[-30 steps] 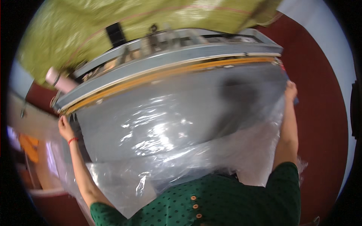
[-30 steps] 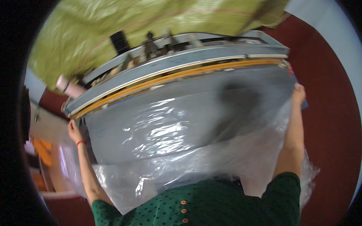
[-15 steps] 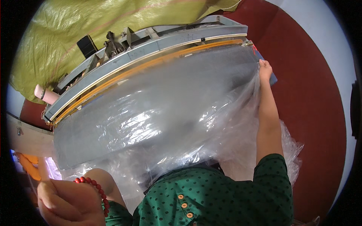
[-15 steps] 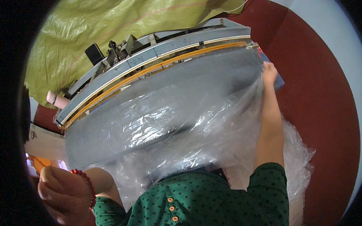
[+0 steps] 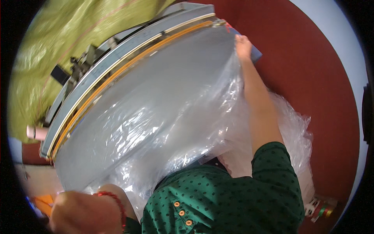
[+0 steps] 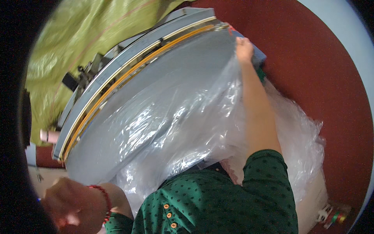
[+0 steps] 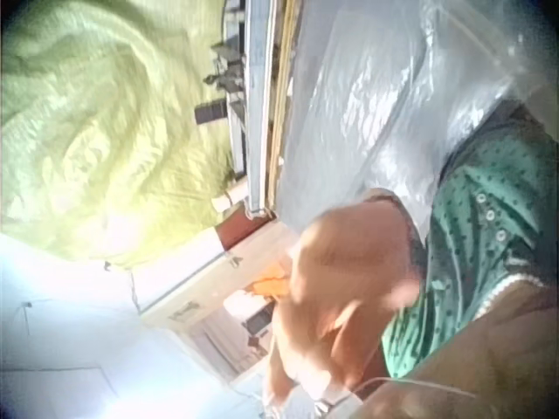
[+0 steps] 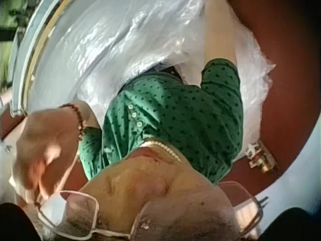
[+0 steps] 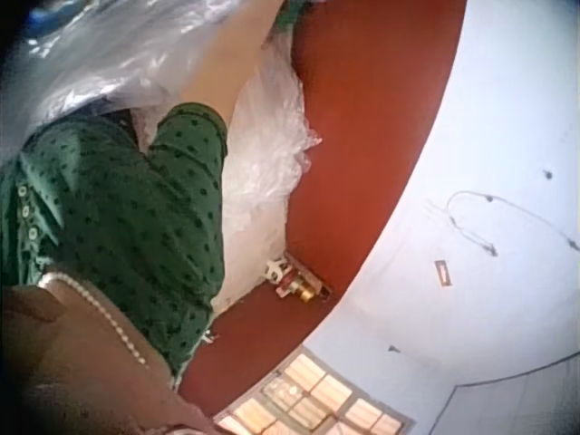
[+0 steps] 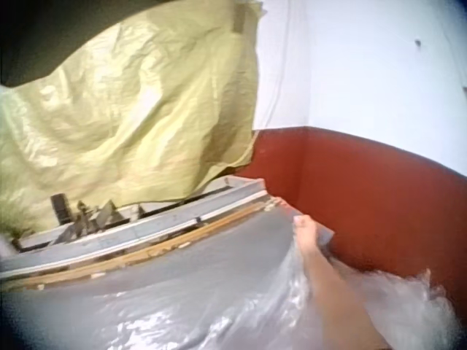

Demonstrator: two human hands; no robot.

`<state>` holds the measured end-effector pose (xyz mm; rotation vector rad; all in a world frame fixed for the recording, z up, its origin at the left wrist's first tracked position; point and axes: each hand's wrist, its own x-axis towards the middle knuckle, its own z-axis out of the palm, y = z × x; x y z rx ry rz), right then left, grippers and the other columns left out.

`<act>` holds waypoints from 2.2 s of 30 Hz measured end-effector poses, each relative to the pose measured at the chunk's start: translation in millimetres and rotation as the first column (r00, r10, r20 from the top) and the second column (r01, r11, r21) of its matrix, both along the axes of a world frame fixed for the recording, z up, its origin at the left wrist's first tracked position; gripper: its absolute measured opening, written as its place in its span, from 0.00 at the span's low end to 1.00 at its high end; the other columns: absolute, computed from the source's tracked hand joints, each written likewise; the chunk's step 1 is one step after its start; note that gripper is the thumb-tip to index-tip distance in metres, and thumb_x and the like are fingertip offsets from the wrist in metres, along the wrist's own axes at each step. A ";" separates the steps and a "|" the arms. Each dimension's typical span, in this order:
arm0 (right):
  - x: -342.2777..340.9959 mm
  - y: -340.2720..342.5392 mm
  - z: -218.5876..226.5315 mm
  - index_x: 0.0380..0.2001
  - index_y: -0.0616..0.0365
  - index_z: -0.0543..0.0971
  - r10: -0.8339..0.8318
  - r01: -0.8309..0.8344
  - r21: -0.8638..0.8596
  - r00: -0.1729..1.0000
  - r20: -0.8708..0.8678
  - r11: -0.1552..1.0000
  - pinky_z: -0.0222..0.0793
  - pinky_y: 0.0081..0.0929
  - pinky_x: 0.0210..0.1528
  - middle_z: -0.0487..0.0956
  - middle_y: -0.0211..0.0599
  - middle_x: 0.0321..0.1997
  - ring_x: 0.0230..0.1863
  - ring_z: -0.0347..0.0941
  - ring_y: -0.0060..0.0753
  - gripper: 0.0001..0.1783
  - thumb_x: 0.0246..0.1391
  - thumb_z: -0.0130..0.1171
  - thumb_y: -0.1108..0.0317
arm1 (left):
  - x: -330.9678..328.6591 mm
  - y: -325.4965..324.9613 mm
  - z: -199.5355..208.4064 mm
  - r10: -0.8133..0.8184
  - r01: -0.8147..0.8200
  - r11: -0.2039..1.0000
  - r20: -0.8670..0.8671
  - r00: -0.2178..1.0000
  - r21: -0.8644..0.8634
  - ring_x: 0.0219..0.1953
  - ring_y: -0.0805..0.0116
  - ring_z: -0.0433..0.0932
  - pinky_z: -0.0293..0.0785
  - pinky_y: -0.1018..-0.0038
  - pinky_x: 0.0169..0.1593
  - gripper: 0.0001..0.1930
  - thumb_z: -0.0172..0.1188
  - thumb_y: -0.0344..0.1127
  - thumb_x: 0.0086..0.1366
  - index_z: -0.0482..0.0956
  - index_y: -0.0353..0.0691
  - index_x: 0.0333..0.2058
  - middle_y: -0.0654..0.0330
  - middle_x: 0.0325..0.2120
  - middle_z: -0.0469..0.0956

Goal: Manually placing plastic film over a large grey industrial component as part of a manufacturing or packaging process.

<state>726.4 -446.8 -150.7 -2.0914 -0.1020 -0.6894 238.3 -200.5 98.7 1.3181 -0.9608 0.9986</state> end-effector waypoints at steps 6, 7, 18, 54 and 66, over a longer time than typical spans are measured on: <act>-10.3 -1.7 1.7 0.28 0.60 0.74 -0.031 0.032 0.010 0.998 -0.049 0.999 0.65 0.38 0.36 0.75 0.49 0.27 0.32 0.72 0.49 0.17 0.48 0.52 0.55 | 97.7 -86.8 -94.7 -0.005 0.320 0.941 -0.943 0.334 0.108 0.43 0.60 0.72 0.67 0.72 0.46 0.18 0.55 0.34 0.55 0.69 0.36 0.45 0.52 0.40 0.73; -12.6 0.2 3.9 0.26 0.61 0.73 -0.019 0.021 0.021 0.997 -0.071 1.000 0.65 0.35 0.35 0.75 0.46 0.25 0.29 0.72 0.43 0.16 0.49 0.52 0.56 | 110.3 -103.7 -125.7 0.102 0.263 0.941 -0.918 0.383 0.214 0.46 0.59 0.69 0.65 0.70 0.48 0.21 0.56 0.36 0.55 0.67 0.37 0.47 0.51 0.43 0.70; -2.9 -11.1 -3.0 0.22 0.62 0.73 0.264 -0.227 0.294 0.960 -0.095 0.928 0.61 0.21 0.27 0.71 0.30 0.18 0.22 0.63 0.19 0.13 0.49 0.54 0.62 | 115.3 -81.2 -163.6 -0.191 0.745 0.667 -0.964 0.186 0.011 0.32 0.70 0.71 0.67 0.78 0.39 0.07 0.55 0.28 0.56 0.74 0.33 0.33 0.58 0.30 0.74; 44.0 -43.2 -23.7 0.39 0.64 0.73 0.112 -0.120 -0.104 0.991 -0.079 0.987 0.62 0.29 0.43 0.76 0.44 0.36 0.38 0.70 0.37 0.27 0.53 0.45 0.48 | -206.5 265.2 -135.9 0.556 -0.114 0.270 -0.252 -0.792 0.956 0.46 0.53 0.68 0.67 0.67 0.45 0.26 0.51 0.30 0.54 0.60 0.41 0.53 0.47 0.45 0.67; 56.8 -63.1 -29.2 0.37 0.64 0.73 0.232 -0.227 0.054 0.966 -0.116 0.972 0.61 0.22 0.40 0.73 0.32 0.33 0.34 0.66 0.26 0.25 0.52 0.49 0.50 | -171.2 293.5 -201.6 0.963 -0.319 -0.097 0.009 -0.269 0.943 0.42 0.54 0.69 0.66 0.67 0.46 0.15 0.51 0.32 0.56 0.70 0.34 0.43 0.52 0.44 0.70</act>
